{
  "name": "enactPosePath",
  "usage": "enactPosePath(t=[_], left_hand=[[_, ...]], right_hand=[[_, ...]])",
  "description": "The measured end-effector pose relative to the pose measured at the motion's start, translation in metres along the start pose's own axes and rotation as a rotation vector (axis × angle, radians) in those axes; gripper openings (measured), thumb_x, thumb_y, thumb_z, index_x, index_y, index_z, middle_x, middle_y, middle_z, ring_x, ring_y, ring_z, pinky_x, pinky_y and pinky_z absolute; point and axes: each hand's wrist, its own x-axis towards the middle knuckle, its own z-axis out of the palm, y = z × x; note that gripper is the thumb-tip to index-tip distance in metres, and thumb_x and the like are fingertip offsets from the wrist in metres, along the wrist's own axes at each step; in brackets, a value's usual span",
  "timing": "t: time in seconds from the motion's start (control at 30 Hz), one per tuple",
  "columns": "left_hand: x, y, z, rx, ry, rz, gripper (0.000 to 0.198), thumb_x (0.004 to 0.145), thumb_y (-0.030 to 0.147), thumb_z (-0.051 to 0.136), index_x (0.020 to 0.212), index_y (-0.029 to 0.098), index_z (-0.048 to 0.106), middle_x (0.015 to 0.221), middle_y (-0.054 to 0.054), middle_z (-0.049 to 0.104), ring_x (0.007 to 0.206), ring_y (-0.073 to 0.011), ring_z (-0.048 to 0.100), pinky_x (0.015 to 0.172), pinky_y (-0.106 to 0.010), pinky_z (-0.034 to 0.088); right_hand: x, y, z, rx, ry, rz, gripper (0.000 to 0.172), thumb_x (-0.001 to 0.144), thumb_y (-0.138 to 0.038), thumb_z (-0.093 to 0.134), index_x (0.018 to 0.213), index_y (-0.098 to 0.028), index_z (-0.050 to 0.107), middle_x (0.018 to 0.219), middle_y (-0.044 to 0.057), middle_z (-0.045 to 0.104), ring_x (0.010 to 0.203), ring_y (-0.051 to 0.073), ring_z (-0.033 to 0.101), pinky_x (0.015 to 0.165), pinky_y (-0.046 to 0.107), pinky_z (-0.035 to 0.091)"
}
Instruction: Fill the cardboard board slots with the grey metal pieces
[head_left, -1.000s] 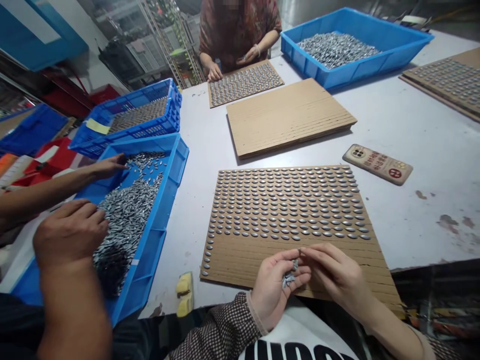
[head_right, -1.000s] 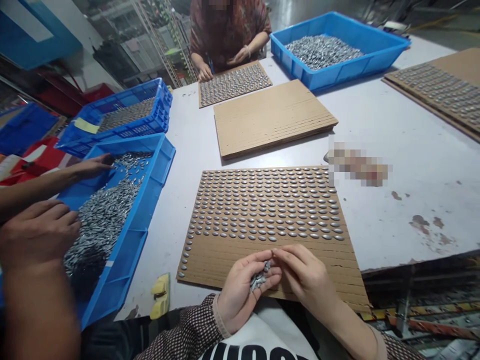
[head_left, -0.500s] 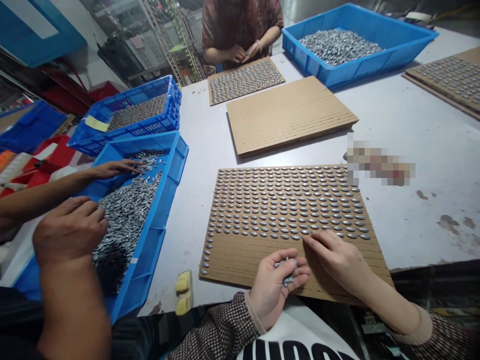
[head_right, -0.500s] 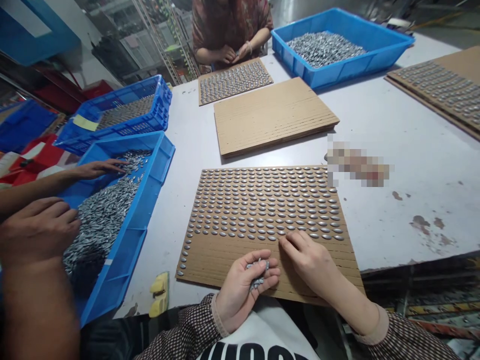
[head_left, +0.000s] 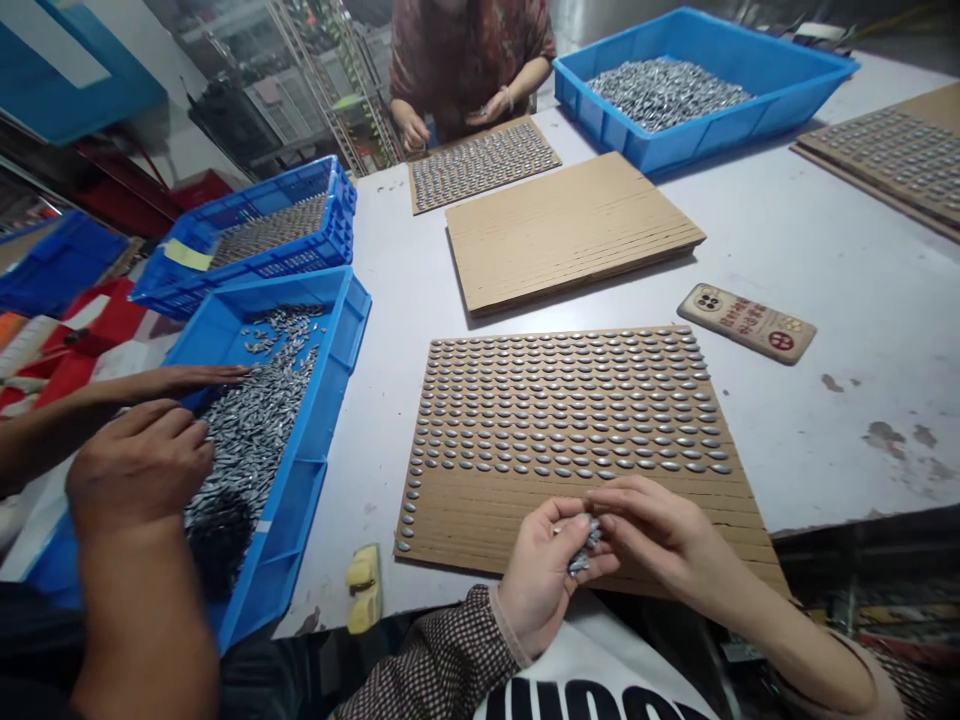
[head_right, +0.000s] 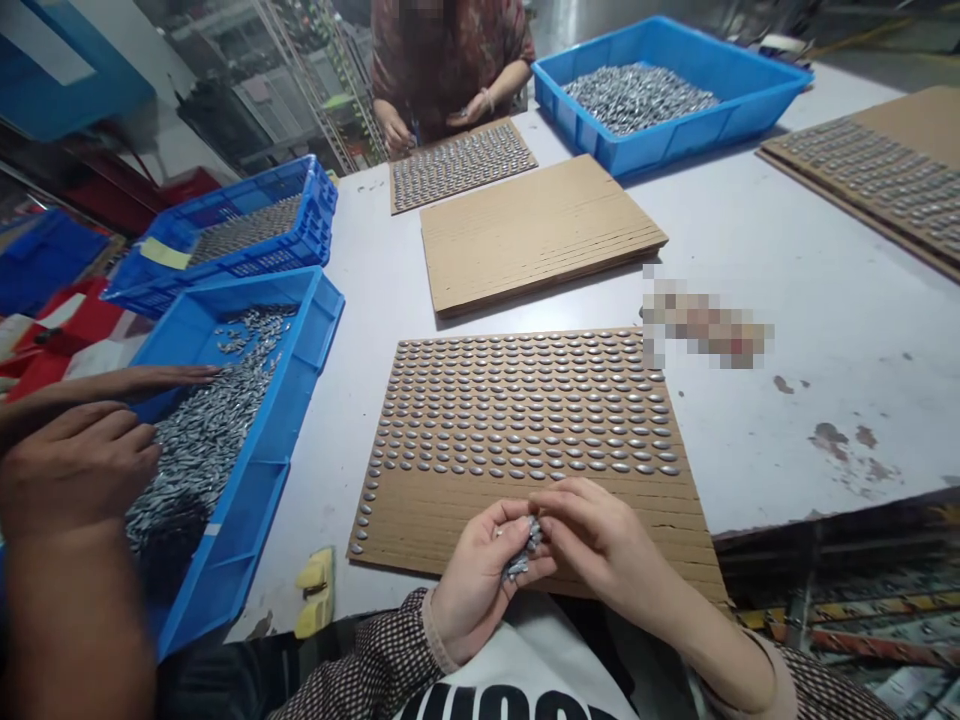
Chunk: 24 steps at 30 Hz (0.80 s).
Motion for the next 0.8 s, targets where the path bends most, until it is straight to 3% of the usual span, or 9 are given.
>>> enactPosePath(t=[0.1,0.23,0.33,0.53,0.67,0.8], left_hand=[[0.002,-0.003,0.000,0.074,-0.050,0.015,0.028,0.082,0.032,0.067,0.095,0.009,0.057,0.078,-0.007,0.066,0.061,-0.0091,0.062,0.062,-0.022,0.053],[0.005,-0.007,0.001,0.127,-0.034,0.057,0.031,0.080,0.034,0.068,0.095,0.012,0.052,0.071,-0.005,0.067,0.052,-0.0099,0.060,0.049,-0.020,0.050],[0.008,-0.011,0.002,0.159,-0.056,0.072,0.031,0.080,0.035,0.068,0.092,0.015,0.048,0.070,-0.005,0.067,0.052,-0.0116,0.061,0.042,-0.018,0.046],[0.013,-0.014,0.007,0.228,-0.064,0.080,0.031,0.080,0.038,0.067,0.089,0.015,0.047,0.063,-0.001,0.061,0.052,-0.0110,0.060,0.039,-0.015,0.042],[0.015,-0.013,0.010,0.258,-0.033,0.060,0.031,0.082,0.040,0.064,0.092,0.014,0.049,0.069,-0.003,0.064,0.053,-0.0100,0.059,0.041,-0.016,0.044],[0.015,-0.010,0.012,0.185,0.030,0.043,0.029,0.085,0.041,0.059,0.096,0.016,0.048,0.073,-0.003,0.064,0.053,-0.0097,0.058,0.041,-0.016,0.043]], right_hand=[[0.001,-0.002,-0.002,0.159,-0.076,0.110,0.022,0.094,-0.027,0.049,0.108,-0.022,0.065,0.103,0.008,0.066,0.094,0.018,0.063,0.080,0.028,0.052],[-0.005,0.001,-0.003,0.323,-0.117,0.263,0.022,0.094,-0.034,0.051,0.104,-0.021,0.066,0.092,0.005,0.069,0.081,0.016,0.065,0.072,0.025,0.051],[-0.009,0.003,-0.004,0.363,-0.142,0.305,0.025,0.094,-0.037,0.051,0.097,-0.018,0.068,0.082,0.004,0.068,0.074,0.015,0.064,0.067,0.023,0.050],[-0.013,0.003,-0.007,0.396,-0.175,0.376,0.025,0.092,-0.038,0.054,0.098,-0.018,0.068,0.082,0.003,0.070,0.073,0.014,0.065,0.065,0.022,0.050],[-0.013,0.010,-0.010,0.233,-0.108,0.302,0.022,0.094,-0.033,0.051,0.095,-0.019,0.068,0.084,0.004,0.070,0.075,0.015,0.065,0.066,0.023,0.051],[-0.012,0.031,-0.016,-0.145,0.116,0.027,0.017,0.094,-0.024,0.050,0.099,-0.022,0.066,0.094,0.006,0.069,0.086,0.018,0.064,0.076,0.028,0.051]])
